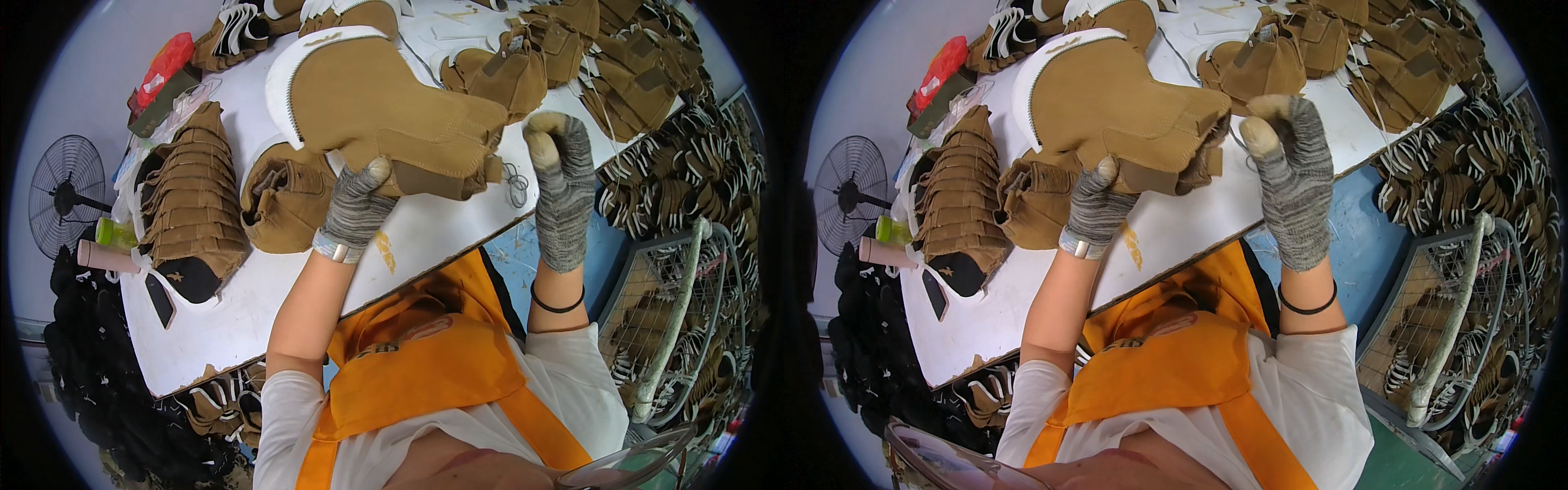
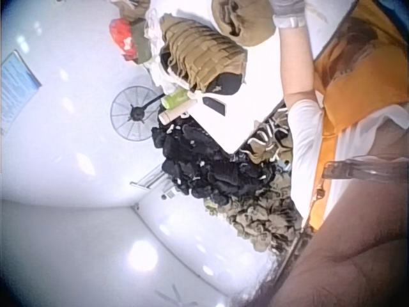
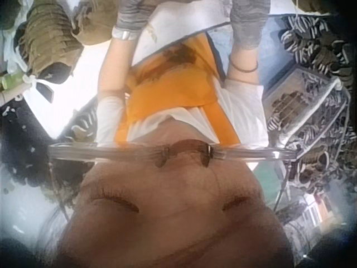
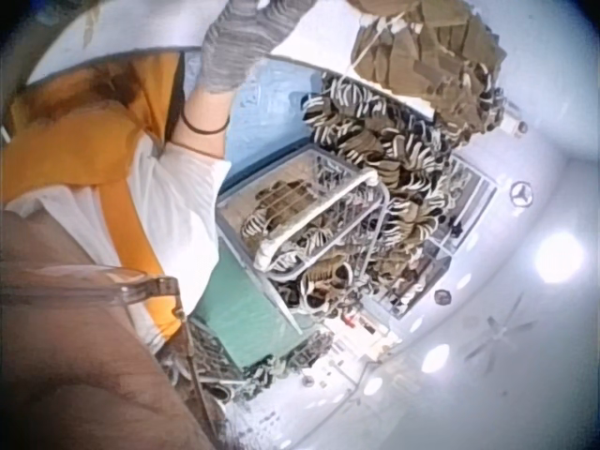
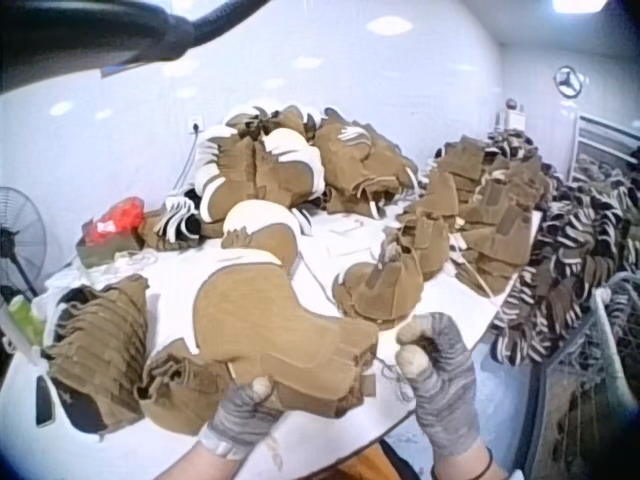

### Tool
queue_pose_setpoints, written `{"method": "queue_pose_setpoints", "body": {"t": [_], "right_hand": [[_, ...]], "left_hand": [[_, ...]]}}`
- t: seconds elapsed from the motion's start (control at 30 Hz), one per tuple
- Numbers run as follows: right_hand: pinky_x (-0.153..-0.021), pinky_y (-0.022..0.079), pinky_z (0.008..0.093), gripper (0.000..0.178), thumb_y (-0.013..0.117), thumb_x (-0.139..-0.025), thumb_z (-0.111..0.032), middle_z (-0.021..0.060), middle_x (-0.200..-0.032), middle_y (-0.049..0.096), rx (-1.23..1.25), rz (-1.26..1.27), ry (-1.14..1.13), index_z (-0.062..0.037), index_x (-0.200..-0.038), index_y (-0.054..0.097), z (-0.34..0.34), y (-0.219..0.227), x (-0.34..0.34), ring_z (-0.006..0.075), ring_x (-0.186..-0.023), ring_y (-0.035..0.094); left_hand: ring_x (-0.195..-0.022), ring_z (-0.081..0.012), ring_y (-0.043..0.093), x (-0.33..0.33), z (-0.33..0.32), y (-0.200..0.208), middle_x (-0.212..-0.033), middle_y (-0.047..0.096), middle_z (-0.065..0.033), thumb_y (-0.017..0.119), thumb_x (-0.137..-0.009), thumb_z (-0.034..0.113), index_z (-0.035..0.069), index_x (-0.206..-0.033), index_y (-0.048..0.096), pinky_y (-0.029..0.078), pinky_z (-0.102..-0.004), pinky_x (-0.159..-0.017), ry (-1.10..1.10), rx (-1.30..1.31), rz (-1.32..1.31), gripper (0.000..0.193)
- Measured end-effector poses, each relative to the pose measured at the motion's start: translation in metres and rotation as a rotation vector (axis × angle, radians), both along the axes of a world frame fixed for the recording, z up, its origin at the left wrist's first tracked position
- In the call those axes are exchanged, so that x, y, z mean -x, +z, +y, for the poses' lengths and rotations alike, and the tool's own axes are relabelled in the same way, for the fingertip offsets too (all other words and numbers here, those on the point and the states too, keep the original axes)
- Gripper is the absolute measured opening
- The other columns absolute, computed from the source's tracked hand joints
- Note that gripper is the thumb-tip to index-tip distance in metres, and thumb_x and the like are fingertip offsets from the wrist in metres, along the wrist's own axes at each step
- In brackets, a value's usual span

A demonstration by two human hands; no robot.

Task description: The person trims excess threads from shoe uppers using a pair of snips and stacks them on a pile.

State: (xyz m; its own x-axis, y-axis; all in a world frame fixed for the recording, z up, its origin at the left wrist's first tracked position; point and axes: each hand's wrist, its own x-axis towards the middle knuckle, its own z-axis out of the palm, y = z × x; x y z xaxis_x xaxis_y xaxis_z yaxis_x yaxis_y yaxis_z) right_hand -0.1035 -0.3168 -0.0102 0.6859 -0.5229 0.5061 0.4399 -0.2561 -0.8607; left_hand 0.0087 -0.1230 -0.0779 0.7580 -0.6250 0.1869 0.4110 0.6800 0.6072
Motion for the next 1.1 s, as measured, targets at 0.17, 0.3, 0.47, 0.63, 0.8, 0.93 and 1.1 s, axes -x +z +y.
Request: {"method": "queue_pose_setpoints", "body": {"t": [0.17, 0.3, 0.47, 0.63, 0.8, 0.93, 1.1], "right_hand": [[-0.068, 0.046, 0.0253, 0.034, 0.064, -0.090, -0.038, 0.0037, -0.076, 0.059, 0.398, 0.264, 0.152, -0.0042, -0.092, 0.061, 0.007, -0.009, 0.008, 0.0098, -0.069, 0.052], [-0.074, 0.047, 0.0272, 0.054, 0.059, -0.089, -0.051, 0.0048, -0.089, 0.062, -0.133, 0.411, 0.416, -0.0010, -0.108, 0.062, 0.004, -0.022, 0.003, 0.0135, -0.081, 0.056], [-0.068, 0.045, 0.0255, 0.039, 0.059, -0.092, -0.040, 0.0048, -0.080, 0.061, -0.368, 0.263, 0.464, -0.0015, -0.096, 0.062, 0.020, -0.039, -0.003, 0.0119, -0.073, 0.055], [-0.065, 0.046, 0.0253, 0.033, 0.059, -0.094, -0.033, 0.0053, -0.076, 0.061, -0.453, 0.215, 0.533, -0.0005, -0.091, 0.063, 0.022, -0.039, -0.004, 0.0124, -0.069, 0.056], [-0.067, 0.047, 0.0261, 0.033, 0.058, -0.095, -0.031, 0.0064, -0.079, 0.063, -0.546, 0.163, 0.707, 0.0012, -0.094, 0.064, 0.018, -0.042, -0.007, 0.0141, -0.071, 0.058], [-0.068, 0.047, 0.0258, 0.033, 0.058, -0.094, -0.032, 0.0061, -0.080, 0.063, -0.497, 0.193, 0.658, 0.0007, -0.095, 0.064, 0.023, -0.032, -0.004, 0.0136, -0.072, 0.058], [-0.068, 0.048, 0.0258, 0.036, 0.060, -0.092, -0.036, 0.0057, -0.080, 0.063, -0.410, 0.239, 0.601, -0.0004, -0.094, 0.063, 0.025, -0.029, -0.004, 0.0132, -0.071, 0.058]], "left_hand": [[-0.124, -0.0303, 0.048, -0.003, -0.001, -0.001, -0.135, 0.047, -0.0134, 0.077, -0.075, 0.015, 0.005, -0.139, 0.033, 0.041, -0.0446, -0.106, 0.002, 0.034, 0.018, 0.078], [-0.127, -0.0308, 0.045, -0.005, 0.002, -0.003, -0.137, 0.045, -0.0138, 0.075, -0.078, 0.018, 0.005, -0.140, 0.033, 0.037, -0.0453, -0.109, -0.058, 0.069, 0.065, 0.077], [-0.119, -0.0333, 0.049, -0.005, 0.008, -0.013, -0.131, 0.050, -0.0168, 0.069, -0.083, 0.035, 0.004, -0.138, 0.037, 0.039, -0.0517, -0.104, -0.065, 0.010, 0.091, 0.071], [-0.114, -0.0346, 0.051, -0.007, 0.005, -0.014, -0.127, 0.051, -0.0170, 0.063, -0.086, 0.042, 0.005, -0.135, 0.040, 0.041, -0.0535, -0.101, -0.082, 0.017, 0.147, 0.065], [-0.130, -0.0355, 0.040, -0.014, 0.005, -0.028, -0.141, 0.038, -0.0203, 0.052, -0.093, 0.042, 0.003, -0.142, 0.029, 0.034, -0.0530, -0.109, -0.369, 0.394, 0.231, 0.066], [-0.129, -0.0370, 0.040, -0.012, -0.004, -0.020, -0.141, 0.038, -0.0211, 0.044, -0.096, 0.046, 0.004, -0.143, 0.029, 0.034, -0.0538, -0.108, -0.458, 0.539, 0.285, 0.065], [-0.128, -0.0387, 0.040, -0.010, -0.005, -0.017, -0.141, 0.038, -0.0216, 0.042, -0.096, 0.046, 0.004, -0.143, 0.029, 0.034, -0.0540, -0.108, -0.495, 0.614, 0.371, 0.064]]}}
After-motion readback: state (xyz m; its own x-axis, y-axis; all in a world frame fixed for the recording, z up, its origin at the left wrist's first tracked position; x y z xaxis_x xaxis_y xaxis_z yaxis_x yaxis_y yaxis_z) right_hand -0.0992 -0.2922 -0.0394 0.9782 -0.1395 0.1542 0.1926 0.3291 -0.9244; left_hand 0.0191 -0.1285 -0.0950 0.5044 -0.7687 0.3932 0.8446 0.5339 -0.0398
